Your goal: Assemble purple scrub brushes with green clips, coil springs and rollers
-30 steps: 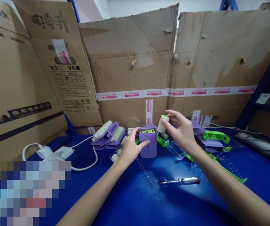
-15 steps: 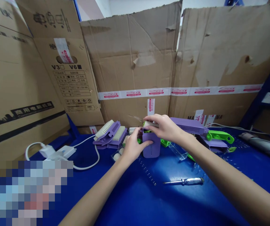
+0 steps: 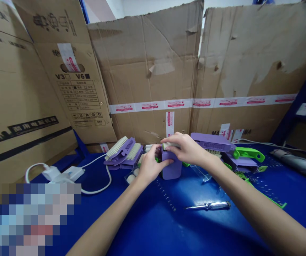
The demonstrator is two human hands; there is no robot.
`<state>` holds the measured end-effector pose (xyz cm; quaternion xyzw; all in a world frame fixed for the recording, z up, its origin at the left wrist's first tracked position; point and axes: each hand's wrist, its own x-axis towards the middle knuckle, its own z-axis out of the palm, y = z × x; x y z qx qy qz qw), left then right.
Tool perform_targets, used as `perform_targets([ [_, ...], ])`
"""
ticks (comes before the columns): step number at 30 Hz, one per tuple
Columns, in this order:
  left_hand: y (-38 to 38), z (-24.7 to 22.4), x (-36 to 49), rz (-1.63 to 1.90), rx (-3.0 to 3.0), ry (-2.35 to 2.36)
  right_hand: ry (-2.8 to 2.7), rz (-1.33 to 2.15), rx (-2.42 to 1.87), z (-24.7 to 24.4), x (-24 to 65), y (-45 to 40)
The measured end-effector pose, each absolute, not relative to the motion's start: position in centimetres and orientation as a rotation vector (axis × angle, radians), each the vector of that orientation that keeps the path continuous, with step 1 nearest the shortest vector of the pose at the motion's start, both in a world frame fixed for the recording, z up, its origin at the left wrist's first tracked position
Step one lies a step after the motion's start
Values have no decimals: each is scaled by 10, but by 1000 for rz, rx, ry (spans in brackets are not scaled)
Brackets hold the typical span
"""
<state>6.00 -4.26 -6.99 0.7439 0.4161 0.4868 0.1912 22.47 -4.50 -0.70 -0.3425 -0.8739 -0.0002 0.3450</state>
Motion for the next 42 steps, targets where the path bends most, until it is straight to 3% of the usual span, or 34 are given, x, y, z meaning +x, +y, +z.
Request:
perform_targets([
  [8, -41, -71, 61, 1387, 2063, 1163, -2270, -127, -854, -18, 221, -38],
  [30, -39, -70, 60, 1327, 1979, 982, -2239, 229, -861, -11, 231, -35],
  [42, -35, -65, 57, 1234, 1979, 1031, -2238, 761, -919, 15, 232, -20],
])
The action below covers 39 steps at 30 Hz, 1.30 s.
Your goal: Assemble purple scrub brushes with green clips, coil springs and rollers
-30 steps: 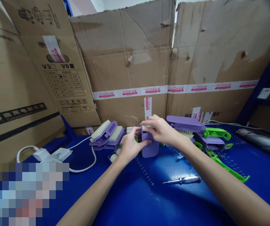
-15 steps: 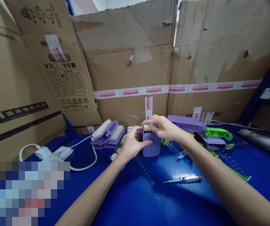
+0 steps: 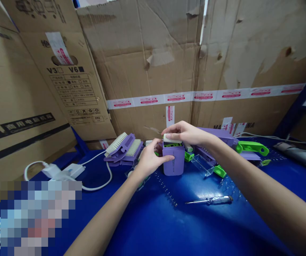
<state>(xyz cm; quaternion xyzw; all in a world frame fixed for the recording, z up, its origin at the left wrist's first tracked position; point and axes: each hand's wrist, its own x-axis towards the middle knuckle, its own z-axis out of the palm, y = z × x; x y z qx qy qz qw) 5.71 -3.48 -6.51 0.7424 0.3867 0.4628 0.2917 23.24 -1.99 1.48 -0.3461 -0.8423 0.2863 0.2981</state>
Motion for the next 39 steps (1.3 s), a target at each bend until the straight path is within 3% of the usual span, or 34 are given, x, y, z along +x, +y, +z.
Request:
perform_targets([
  [15, -27, -66, 58, 1234, 1850, 945, -1959, 693, -938, 18, 233, -20],
  [39, -33, -64, 64, 1208, 1868, 968, -2241, 565, -982, 17, 241, -10],
])
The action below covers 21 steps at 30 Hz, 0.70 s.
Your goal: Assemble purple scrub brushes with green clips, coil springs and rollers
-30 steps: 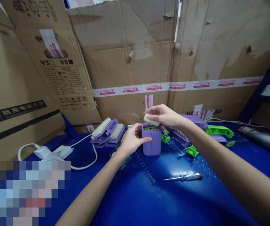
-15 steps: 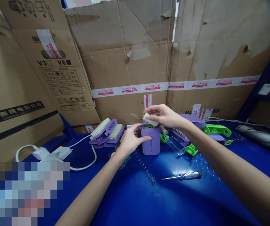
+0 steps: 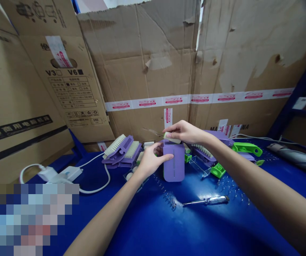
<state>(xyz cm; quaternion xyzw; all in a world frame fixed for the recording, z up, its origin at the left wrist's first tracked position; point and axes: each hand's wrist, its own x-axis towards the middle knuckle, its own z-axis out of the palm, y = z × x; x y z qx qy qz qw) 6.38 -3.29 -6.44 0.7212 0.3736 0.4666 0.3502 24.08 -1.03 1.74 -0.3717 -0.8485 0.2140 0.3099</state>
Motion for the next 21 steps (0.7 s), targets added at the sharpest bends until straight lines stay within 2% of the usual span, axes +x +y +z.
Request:
perform_targets([
  [10, -28, -66, 61, 1136, 1806, 926, -2408, 429, -1034, 21, 241, -1],
  [21, -23, -68, 62, 1122, 1761, 833, -2329, 510, -945, 15, 244, 3],
])
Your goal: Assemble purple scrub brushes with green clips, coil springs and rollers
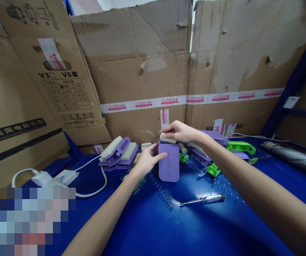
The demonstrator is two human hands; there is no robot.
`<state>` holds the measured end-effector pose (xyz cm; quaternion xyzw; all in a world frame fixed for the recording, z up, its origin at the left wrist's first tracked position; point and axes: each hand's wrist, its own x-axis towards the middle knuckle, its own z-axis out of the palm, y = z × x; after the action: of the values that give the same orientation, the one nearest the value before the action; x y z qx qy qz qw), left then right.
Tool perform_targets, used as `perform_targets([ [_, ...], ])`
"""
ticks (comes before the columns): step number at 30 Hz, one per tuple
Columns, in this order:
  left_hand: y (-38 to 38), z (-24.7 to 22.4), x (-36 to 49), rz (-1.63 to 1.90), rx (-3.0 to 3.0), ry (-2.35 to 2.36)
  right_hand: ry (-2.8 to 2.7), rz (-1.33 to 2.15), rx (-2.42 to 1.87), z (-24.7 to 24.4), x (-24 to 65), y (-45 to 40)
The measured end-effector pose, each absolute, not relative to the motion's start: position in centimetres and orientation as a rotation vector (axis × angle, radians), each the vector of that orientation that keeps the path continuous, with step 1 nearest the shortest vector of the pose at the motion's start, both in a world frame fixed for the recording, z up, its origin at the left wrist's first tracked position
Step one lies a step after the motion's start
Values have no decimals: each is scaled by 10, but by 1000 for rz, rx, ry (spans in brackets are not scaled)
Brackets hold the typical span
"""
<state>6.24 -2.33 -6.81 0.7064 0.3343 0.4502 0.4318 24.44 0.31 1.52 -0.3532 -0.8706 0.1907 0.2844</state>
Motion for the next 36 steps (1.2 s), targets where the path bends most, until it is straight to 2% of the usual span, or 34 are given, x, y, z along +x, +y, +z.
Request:
perform_targets([
  [6, -15, -69, 56, 1155, 1758, 845, -2221, 444, -1097, 0, 248, 5],
  [14, -12, -68, 54, 1176, 1883, 908, -1929, 771, -989, -29, 253, -10],
  [24, -24, -69, 70, 1193, 2253, 1250, -1807, 839, -992, -42, 258, -26],
  [27, -23, -68, 72, 1133, 2303, 1281, -1825, 782, -984, -50, 263, -29],
  [36, -20, -66, 71, 1162, 2254, 1162, -1931, 331, -960, -59, 260, -41],
])
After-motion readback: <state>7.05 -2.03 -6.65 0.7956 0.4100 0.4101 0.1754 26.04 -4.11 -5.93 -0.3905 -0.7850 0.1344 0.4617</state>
